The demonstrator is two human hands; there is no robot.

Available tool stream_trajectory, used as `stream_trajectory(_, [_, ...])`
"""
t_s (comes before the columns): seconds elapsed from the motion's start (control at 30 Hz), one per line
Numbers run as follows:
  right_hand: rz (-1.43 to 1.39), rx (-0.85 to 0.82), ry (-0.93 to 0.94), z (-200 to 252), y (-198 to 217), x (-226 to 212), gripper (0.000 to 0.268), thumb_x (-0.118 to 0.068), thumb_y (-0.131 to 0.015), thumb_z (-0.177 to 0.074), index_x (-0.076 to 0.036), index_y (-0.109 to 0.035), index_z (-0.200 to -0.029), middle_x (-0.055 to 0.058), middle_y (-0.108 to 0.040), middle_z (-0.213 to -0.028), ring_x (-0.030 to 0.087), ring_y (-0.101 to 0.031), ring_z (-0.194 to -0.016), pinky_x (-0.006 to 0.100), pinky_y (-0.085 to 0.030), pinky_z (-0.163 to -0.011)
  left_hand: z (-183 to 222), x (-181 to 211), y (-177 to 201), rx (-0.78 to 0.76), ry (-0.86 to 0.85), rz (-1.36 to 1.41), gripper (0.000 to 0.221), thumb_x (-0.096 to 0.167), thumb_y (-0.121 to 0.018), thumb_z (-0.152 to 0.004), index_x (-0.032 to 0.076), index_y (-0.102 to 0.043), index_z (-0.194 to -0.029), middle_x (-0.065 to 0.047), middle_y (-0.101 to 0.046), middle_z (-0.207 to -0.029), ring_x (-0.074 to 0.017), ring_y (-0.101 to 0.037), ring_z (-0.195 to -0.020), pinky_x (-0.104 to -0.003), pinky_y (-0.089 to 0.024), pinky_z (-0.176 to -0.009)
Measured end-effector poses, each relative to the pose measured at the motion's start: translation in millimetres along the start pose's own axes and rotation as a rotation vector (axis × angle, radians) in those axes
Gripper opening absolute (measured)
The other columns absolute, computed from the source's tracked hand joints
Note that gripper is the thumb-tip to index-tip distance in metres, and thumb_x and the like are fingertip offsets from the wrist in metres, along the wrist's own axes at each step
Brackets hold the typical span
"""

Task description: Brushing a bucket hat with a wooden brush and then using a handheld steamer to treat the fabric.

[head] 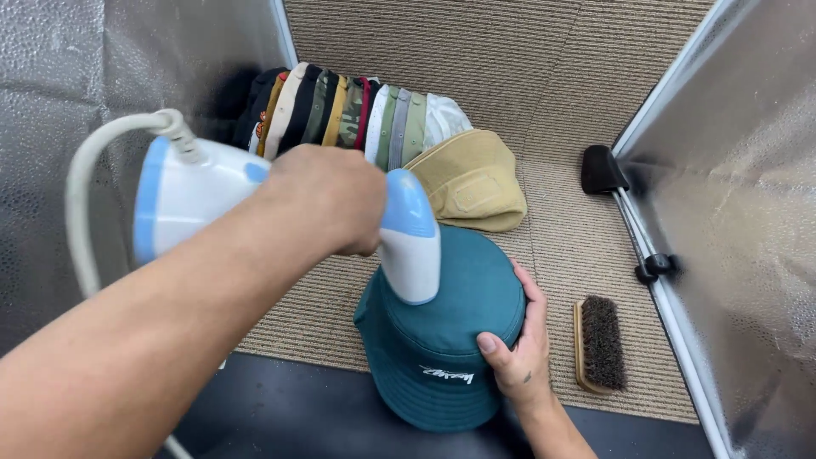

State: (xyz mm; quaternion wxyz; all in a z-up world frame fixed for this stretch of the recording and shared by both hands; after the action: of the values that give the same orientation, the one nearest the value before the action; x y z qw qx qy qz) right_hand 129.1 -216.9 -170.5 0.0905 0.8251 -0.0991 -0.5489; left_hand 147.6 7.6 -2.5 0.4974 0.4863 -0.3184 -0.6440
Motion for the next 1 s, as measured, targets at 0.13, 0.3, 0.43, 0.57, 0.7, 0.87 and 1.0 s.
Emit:
stream_trajectory(0.13, [-0.008,0.013,0.039,-0.7,-0.6,-3.2,0.115,-0.075,-0.063,-0.064,-0.007,-0.035,-0.152,0.017,-0.043,-0.156,0.031,-0.045,-0.143,0.046,-0.038,-0.116,-26.1,32.4,19.6,0.112,-0.058,0.008,0.036,0.026,-0.067,-0.086,0.018,-0.074,-0.121,-0.002,-0.071,-0.124,-0.0306,-0.071,-0.112,-0.044,-0.059,-0.089])
stream_trajectory(0.3, [0.035,0.041,-0.019,1.0,4.1,29.2,0.119,-0.075,-0.064,-0.058,-0.011,-0.035,-0.154,0.015,-0.046,-0.154,0.029,-0.049,-0.139,0.045,-0.042,-0.111,-72.5,89.8,34.4,0.127,-0.071,0.021,0.063,0.036,-0.082,-0.082,0.028,-0.061,-0.141,0.004,-0.056,-0.149,-0.0276,-0.052,-0.139,-0.041,-0.048,-0.105])
stream_trajectory(0.43, [0.103,0.029,-0.015,0.2,6.4,33.5,0.113,-0.073,-0.063,-0.060,-0.009,-0.037,-0.150,0.013,-0.054,-0.142,0.028,-0.054,-0.128,0.045,-0.044,-0.105,-84.8,113.6,49.2,0.120,-0.086,0.083,0.049,0.030,-0.072,-0.089,0.025,-0.065,-0.137,0.003,-0.064,-0.141,-0.0223,-0.060,-0.131,-0.042,-0.053,-0.099])
stream_trajectory(0.57, [0.119,0.030,-0.054,-1.7,6.7,28.6,0.116,-0.075,-0.061,-0.059,-0.010,-0.036,-0.152,0.014,-0.053,-0.146,0.029,-0.053,-0.133,0.046,-0.044,-0.106,-72.8,103.3,47.8,0.116,-0.139,0.010,0.056,0.026,-0.080,-0.082,0.027,-0.064,-0.136,0.005,-0.065,-0.138,-0.0245,-0.060,-0.130,-0.042,-0.053,-0.097])
stream_trajectory(0.7, [0.075,0.019,0.041,-3.8,4.8,8.5,0.112,-0.073,-0.062,-0.062,-0.010,-0.039,-0.151,0.015,-0.046,-0.155,0.031,-0.047,-0.142,0.047,-0.039,-0.114,-78.0,51.1,22.2,0.117,0.026,-0.062,0.088,0.059,-0.094,-0.069,0.021,-0.061,-0.141,-0.001,-0.062,-0.142,-0.0309,-0.060,-0.131,-0.040,-0.051,-0.098])
stream_trajectory(0.87, [0.043,0.016,-0.022,-1.4,2.1,-0.5,0.112,-0.071,-0.062,-0.060,-0.011,-0.038,-0.151,0.015,-0.046,-0.154,0.031,-0.048,-0.140,0.047,-0.041,-0.112,3.1,-12.7,-4.6,-0.056,0.053,-0.015,0.053,0.041,-0.077,-0.087,0.015,-0.067,-0.132,-0.004,-0.068,-0.129,-0.0300,-0.070,-0.112,-0.047,-0.060,-0.091])
stream_trajectory(1.0, [-0.014,-0.005,-0.004,-4.3,-0.6,17.1,0.115,-0.068,-0.071,-0.059,-0.017,-0.035,-0.156,0.024,-0.041,-0.154,0.046,-0.044,-0.139,0.060,-0.035,-0.113,0.4,-33.4,-24.6,0.215,-0.004,0.048,0.026,0.030,-0.079,-0.073,0.011,-0.083,-0.091,-0.012,-0.077,-0.083,-0.0326,-0.077,-0.085,-0.052,-0.062,-0.076])
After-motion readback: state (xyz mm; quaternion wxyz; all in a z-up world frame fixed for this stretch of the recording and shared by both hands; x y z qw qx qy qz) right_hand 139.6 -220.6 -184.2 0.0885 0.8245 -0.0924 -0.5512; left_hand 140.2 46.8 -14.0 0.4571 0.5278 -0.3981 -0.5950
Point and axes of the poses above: each hand's wrist, its own z-axis away from the middle knuckle, its own y-axis out of the back of the hand, x = y × z, the point moved 10 cm from there along -z, towards the middle knuckle
